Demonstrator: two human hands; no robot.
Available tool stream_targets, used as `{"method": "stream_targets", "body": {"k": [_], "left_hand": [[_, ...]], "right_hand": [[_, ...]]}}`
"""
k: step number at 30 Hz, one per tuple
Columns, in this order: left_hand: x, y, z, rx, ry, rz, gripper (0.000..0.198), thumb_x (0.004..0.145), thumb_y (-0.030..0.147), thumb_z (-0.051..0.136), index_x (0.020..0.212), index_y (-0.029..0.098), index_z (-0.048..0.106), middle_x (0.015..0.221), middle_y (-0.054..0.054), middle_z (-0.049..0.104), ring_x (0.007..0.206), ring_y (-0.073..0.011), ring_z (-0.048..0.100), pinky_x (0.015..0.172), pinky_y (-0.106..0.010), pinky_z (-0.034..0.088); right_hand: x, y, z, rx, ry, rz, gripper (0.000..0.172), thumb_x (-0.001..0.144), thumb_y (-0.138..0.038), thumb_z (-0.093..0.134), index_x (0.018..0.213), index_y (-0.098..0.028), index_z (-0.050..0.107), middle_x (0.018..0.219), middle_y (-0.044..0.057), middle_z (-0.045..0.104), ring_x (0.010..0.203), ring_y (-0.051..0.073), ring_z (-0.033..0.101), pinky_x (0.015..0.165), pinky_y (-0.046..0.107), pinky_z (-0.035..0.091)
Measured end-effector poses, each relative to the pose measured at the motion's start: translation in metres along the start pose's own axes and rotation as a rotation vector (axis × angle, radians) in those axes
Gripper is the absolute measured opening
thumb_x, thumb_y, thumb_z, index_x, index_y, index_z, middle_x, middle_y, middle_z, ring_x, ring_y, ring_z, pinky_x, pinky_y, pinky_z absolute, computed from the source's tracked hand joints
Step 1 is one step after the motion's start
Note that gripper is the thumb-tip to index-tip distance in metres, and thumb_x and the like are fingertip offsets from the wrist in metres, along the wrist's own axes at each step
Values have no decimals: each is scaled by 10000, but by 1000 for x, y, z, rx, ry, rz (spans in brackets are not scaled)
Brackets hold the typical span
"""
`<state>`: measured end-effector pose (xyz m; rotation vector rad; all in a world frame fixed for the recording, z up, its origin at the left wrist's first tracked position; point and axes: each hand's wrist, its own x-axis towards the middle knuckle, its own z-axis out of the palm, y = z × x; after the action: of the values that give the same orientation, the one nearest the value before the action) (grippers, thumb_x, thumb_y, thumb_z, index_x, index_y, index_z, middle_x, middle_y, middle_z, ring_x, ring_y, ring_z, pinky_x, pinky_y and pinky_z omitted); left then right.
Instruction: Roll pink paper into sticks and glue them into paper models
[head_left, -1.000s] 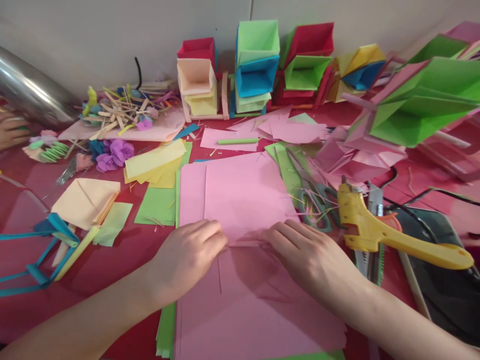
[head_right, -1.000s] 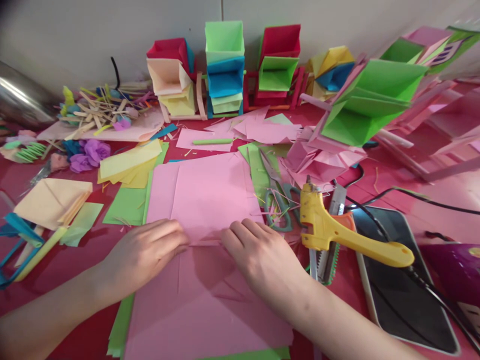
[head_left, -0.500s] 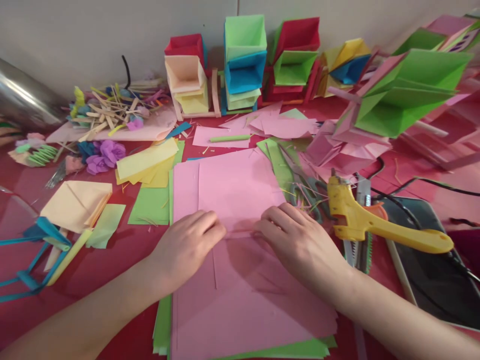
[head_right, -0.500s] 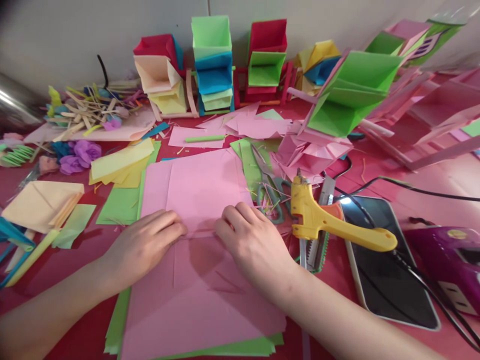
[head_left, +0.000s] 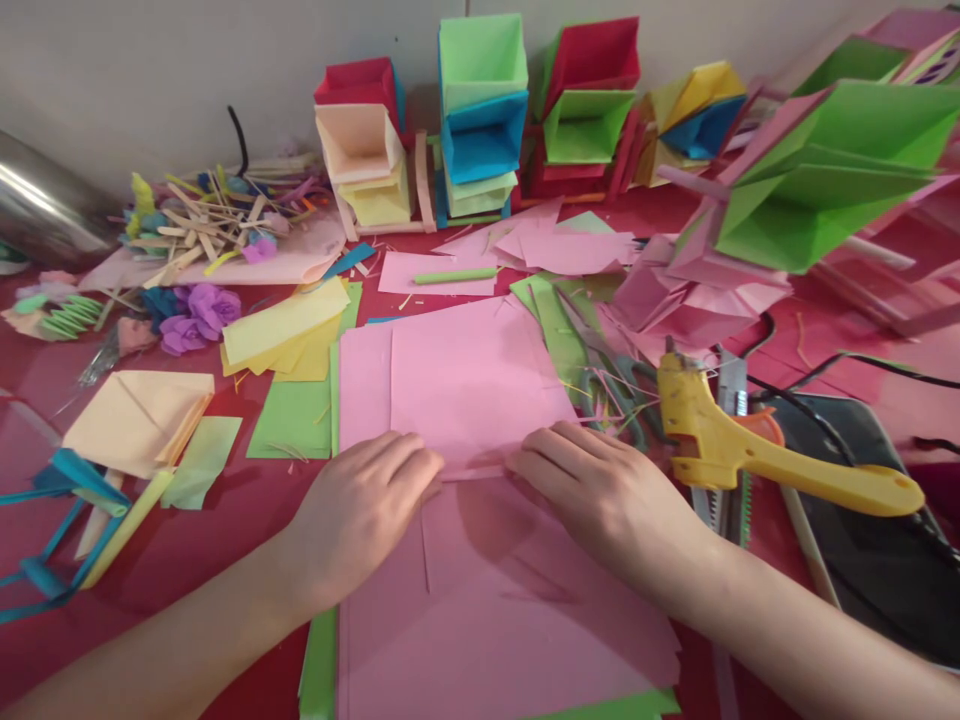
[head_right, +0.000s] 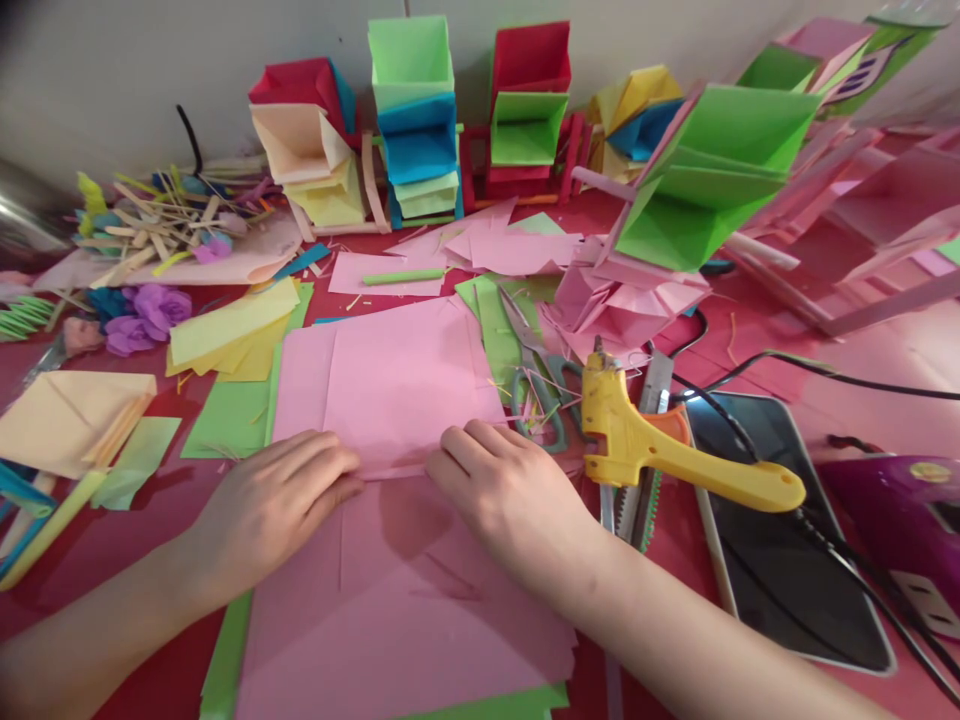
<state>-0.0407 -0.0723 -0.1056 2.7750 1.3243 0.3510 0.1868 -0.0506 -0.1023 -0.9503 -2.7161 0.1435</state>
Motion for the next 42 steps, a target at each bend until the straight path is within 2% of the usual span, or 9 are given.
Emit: {"method": "stream_targets", "body": {"k": [3, 11, 17, 20, 23, 26, 31, 37, 42], "left_hand": [[-1, -1, 1, -24, 27, 15, 191, 886, 129, 398, 784, 156, 557, 706, -20, 545, 678, -155, 507, 609, -292, 433], [0, 0, 2, -86, -3, -9, 198, 867, 92, 405, 781, 146, 575, 733, -35, 553, 710, -165, 513, 637, -307, 451], [2, -1, 6, -56, 42, -60, 205, 870, 93, 396, 781, 154, 570, 755, -35, 528, 698, -153, 507, 623, -289, 454], [3, -5, 8, -91, 83, -31, 169, 884, 117, 391, 848, 152, 552, 770, -32, 538, 721, -153, 512, 643, -290, 454], [4, -11, 7, -146, 46, 21, 154, 894, 195, 423, 811, 157, 546, 769, -27, 544, 738, -153, 506, 665, -293, 447], [4, -14, 4, -191, 2, 37, 174, 883, 255, 461, 779, 155, 558, 768, -27, 540, 734, -148, 505, 657, -281, 440], [5, -11, 2, -113, 35, 4, 203, 891, 207, 432, 765, 149, 580, 744, -33, 549, 722, -154, 516, 649, -287, 438], [7, -6, 2, 17, 28, 25, 196, 871, 126, 421, 767, 145, 586, 739, -39, 555, 715, -170, 518, 637, -302, 438], [5, -7, 2, 87, 17, 31, 150, 863, 144, 453, 788, 157, 583, 761, -30, 556, 715, -170, 527, 624, -295, 441]], "right_hand": [[-1, -2, -1, -16, 7, -21, 320, 905, -109, 304, 781, -141, 597, 733, 60, 546, 669, 160, 459, 621, 290, 402], [-3, -2, -1, 20, -48, 15, 231, 903, -173, 380, 787, -152, 579, 770, 54, 534, 681, 165, 446, 622, 295, 385], [4, -2, 1, 80, 2, 123, 227, 884, -142, 401, 745, -156, 580, 739, 50, 552, 678, 156, 456, 600, 269, 372], [6, -3, 2, 107, 25, 181, 219, 875, -132, 410, 722, -157, 565, 708, 43, 556, 665, 155, 464, 604, 269, 373], [6, -5, 3, 100, 42, 219, 182, 876, -151, 427, 767, -156, 572, 703, 35, 561, 666, 157, 472, 616, 273, 372], [4, -7, 2, 21, 54, 176, 186, 871, -144, 438, 765, -160, 590, 745, 48, 569, 694, 169, 464, 625, 285, 362], [1, -6, 0, -89, 38, 57, 188, 865, -144, 463, 736, -147, 599, 784, 59, 565, 731, 177, 461, 653, 300, 366], [2, -5, 1, -125, -5, 36, 166, 867, -156, 473, 749, -144, 590, 746, 44, 554, 688, 166, 467, 624, 288, 359], [6, -2, 2, -153, -27, 44, 96, 844, -141, 503, 781, -148, 575, 761, 39, 571, 699, 163, 486, 618, 279, 340]]}}
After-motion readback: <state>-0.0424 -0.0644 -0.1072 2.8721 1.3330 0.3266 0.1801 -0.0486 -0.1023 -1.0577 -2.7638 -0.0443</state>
